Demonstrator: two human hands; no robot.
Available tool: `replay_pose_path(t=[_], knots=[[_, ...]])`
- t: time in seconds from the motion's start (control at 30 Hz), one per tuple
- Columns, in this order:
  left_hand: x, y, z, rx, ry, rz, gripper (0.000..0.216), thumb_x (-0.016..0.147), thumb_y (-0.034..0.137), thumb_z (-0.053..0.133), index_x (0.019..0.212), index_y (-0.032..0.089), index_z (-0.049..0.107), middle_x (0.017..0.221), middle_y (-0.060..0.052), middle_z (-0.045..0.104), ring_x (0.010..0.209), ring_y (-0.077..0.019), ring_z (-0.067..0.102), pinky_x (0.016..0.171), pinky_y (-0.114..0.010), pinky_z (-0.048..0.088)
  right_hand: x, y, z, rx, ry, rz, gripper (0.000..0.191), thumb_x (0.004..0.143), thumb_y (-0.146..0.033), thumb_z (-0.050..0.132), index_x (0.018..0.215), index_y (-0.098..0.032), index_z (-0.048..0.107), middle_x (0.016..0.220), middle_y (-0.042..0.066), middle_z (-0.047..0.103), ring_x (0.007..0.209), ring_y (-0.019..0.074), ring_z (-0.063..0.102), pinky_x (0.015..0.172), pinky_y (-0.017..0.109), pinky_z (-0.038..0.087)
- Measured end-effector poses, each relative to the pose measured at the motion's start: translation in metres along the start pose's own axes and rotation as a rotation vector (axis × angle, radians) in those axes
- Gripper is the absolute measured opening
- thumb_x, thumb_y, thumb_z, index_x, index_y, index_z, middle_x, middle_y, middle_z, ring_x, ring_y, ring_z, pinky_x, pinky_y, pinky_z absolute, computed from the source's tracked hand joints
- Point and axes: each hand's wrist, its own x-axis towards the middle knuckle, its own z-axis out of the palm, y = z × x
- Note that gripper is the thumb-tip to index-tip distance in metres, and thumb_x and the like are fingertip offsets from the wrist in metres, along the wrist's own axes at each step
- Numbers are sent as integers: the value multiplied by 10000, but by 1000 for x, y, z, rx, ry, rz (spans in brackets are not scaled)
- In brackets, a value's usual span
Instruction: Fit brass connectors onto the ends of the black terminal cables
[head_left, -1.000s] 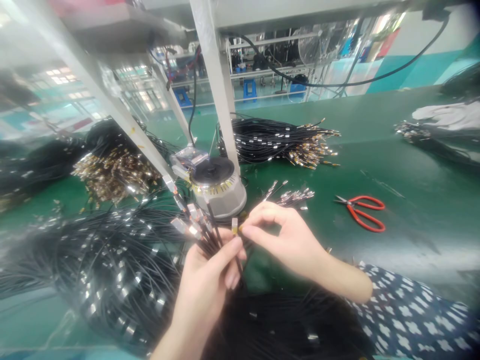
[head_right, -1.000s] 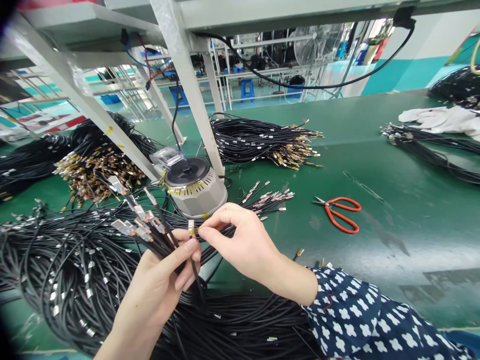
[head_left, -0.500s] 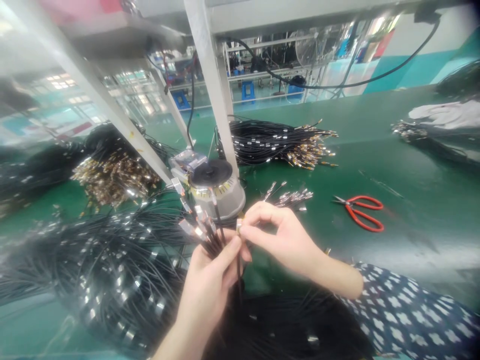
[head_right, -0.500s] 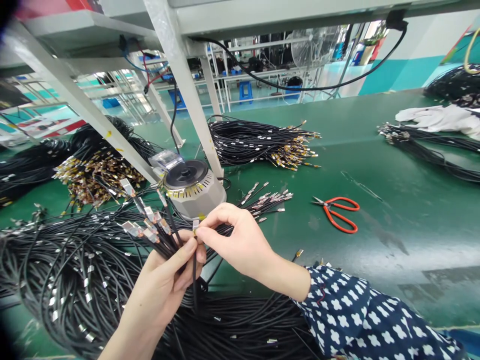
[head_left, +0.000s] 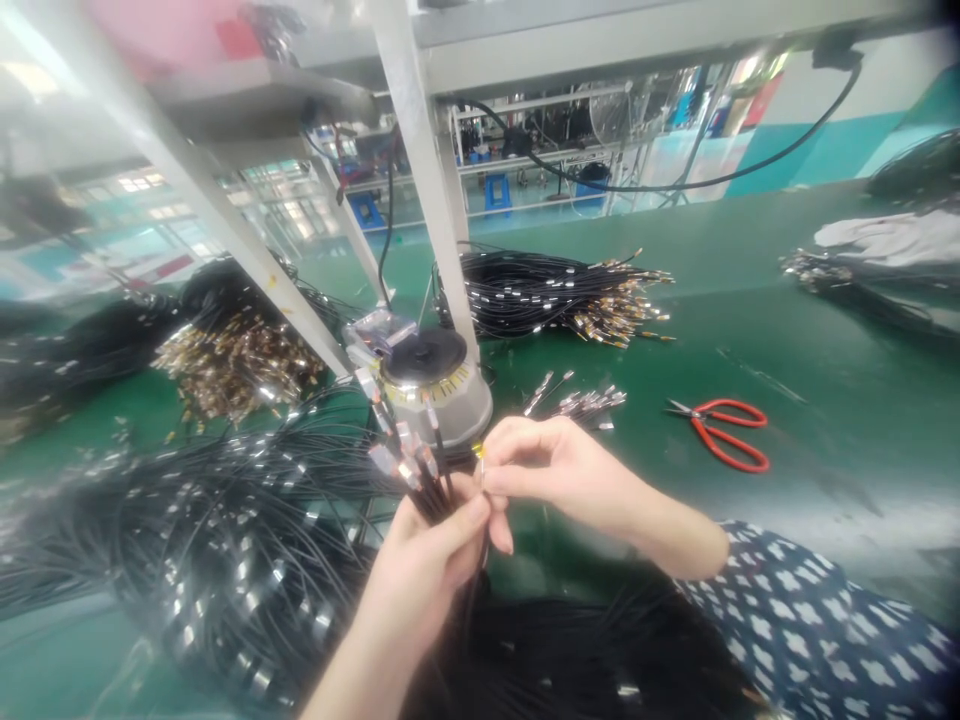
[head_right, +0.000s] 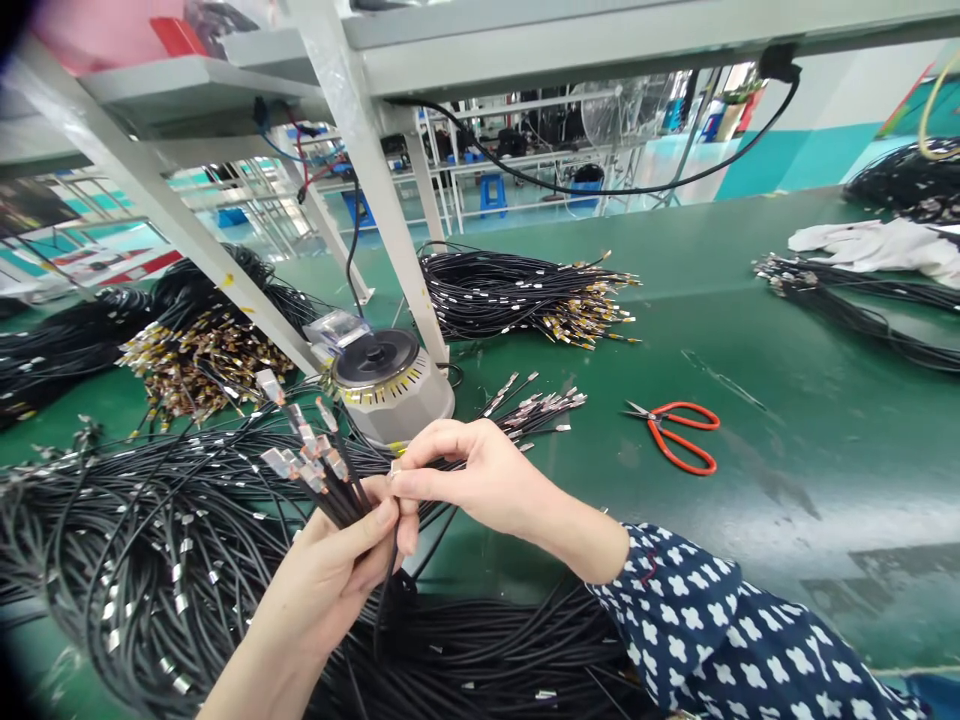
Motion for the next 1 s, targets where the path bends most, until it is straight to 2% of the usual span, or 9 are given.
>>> replay_pose_path(t=[0.13, 0.23, 0.37, 0.5, 0.57, 0.63, 0.73, 0.9, 1.0], knots=[[0, 3, 0, 3, -13, -35, 210, 750, 315, 748, 746, 115, 686, 563, -46, 664, 343, 15, 234, 415, -188, 181, 2, -1, -11, -152, -6, -53, 232, 861, -359, 649, 761, -158, 702, 916, 36, 613, 810, 137, 622, 790, 290, 510], [1, 2, 2, -7, -28, -28, 237, 740, 313, 760, 872, 126, 702, 680, -68, 692, 349, 21, 236, 411, -196, 125, 4, -5, -19, -243, 92, -80, 238, 910, -364, 578, 864, -167, 706, 930, 41, 646, 865, 147, 614, 823, 292, 490], [3, -2, 5, -14, -34, -15, 229, 725, 289, 782, 869, 137, 688, 708, -38, 661, 362, 12, 274, 416, -207, 146, 3, -13, -14, -428, 213, -146, 139, 846, -310, 660, 852, -180, 711, 930, 40, 667, 891, 170, 622, 830, 306, 484], [5, -7, 8, 18, -45, -2, 233, 732, 323, 782, 739, 118, 672, 581, 6, 580, 370, -1, 283, 409, -201, 178, -1, -22, 2, -581, 253, -160, 66, 760, -264, 755, 777, -209, 723, 950, 19, 648, 888, 177, 630, 841, 311, 479], [4, -8, 9, 51, -41, 31, 265, 765, 369, 749, 729, 116, 680, 583, -1, 591, 353, -3, 305, 400, -198, 205, -2, -25, 5, -631, 237, -149, 155, 801, -228, 713, 650, -197, 695, 897, 12, 636, 850, 163, 622, 813, 301, 471], [3, -8, 9, 61, -1, 89, 275, 792, 397, 716, 796, 122, 714, 681, -45, 663, 368, -34, 425, 419, -209, 313, -3, -27, 2, -639, 198, -141, 268, 843, -193, 660, 576, -178, 654, 835, 10, 618, 827, 149, 606, 797, 287, 457], [0, -4, 9, -17, 152, 166, 268, 745, 385, 760, 814, 126, 751, 810, -94, 710, 598, -152, 629, 579, -273, 488, -4, -29, -9, -601, 128, -106, 226, 858, -214, 647, 637, -170, 658, 807, 6, 591, 816, 144, 586, 795, 281, 445], [-5, 1, 8, -16, 280, 229, 245, 738, 386, 769, 772, 144, 762, 629, -18, 620, 583, -109, 526, 510, -195, 409, -9, -28, -18, -583, -39, 7, 216, 856, -334, 660, 715, -172, 674, 888, 25, 629, 863, 171, 593, 829, 303, 450], [-7, 0, 5, 109, 302, 303, 251, 745, 403, 763, 751, 152, 768, 720, -38, 672, 709, -142, 571, 698, -228, 467, -14, -31, -17, -664, -16, 5, 177, 866, -292, 646, 738, -177, 686, 898, 27, 644, 867, 174, 598, 826, 301, 448]])
